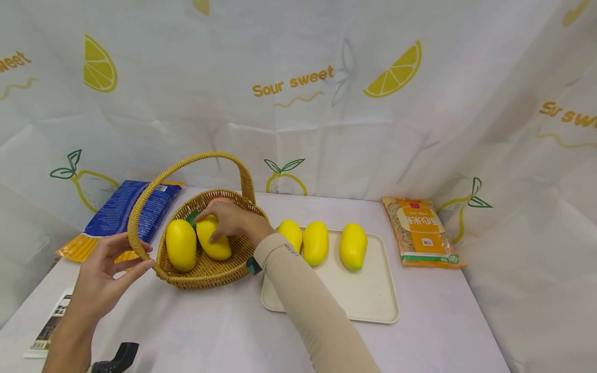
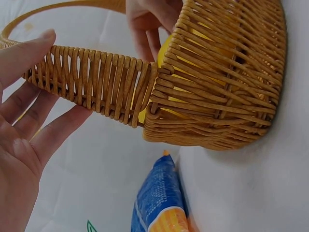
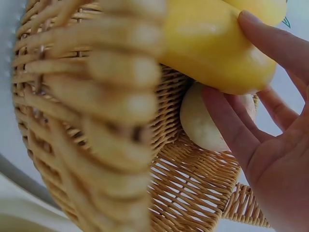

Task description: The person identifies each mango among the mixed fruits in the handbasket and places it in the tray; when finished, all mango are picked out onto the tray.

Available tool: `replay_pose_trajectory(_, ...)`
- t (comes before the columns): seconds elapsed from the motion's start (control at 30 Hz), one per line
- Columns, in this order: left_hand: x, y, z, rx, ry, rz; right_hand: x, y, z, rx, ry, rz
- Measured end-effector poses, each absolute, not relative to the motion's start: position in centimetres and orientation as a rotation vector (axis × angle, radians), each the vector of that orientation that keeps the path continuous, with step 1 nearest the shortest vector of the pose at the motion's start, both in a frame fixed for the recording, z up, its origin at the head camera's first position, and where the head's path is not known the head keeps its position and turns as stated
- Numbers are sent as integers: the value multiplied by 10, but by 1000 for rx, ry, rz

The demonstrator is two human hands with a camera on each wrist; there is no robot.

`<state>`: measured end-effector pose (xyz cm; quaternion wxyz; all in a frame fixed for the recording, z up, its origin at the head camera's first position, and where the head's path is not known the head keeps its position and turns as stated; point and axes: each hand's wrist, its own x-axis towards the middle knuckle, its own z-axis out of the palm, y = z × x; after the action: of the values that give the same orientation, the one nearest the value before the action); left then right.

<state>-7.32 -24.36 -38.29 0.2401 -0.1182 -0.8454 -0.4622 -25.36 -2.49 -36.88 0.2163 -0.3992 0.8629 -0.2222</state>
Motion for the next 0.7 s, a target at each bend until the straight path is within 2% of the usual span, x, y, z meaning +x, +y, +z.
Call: replay_pose_trajectory(0.7, -73, -243, -382, -315, -2318, -1270, -257, 0, -356, -969, 2267, -813)
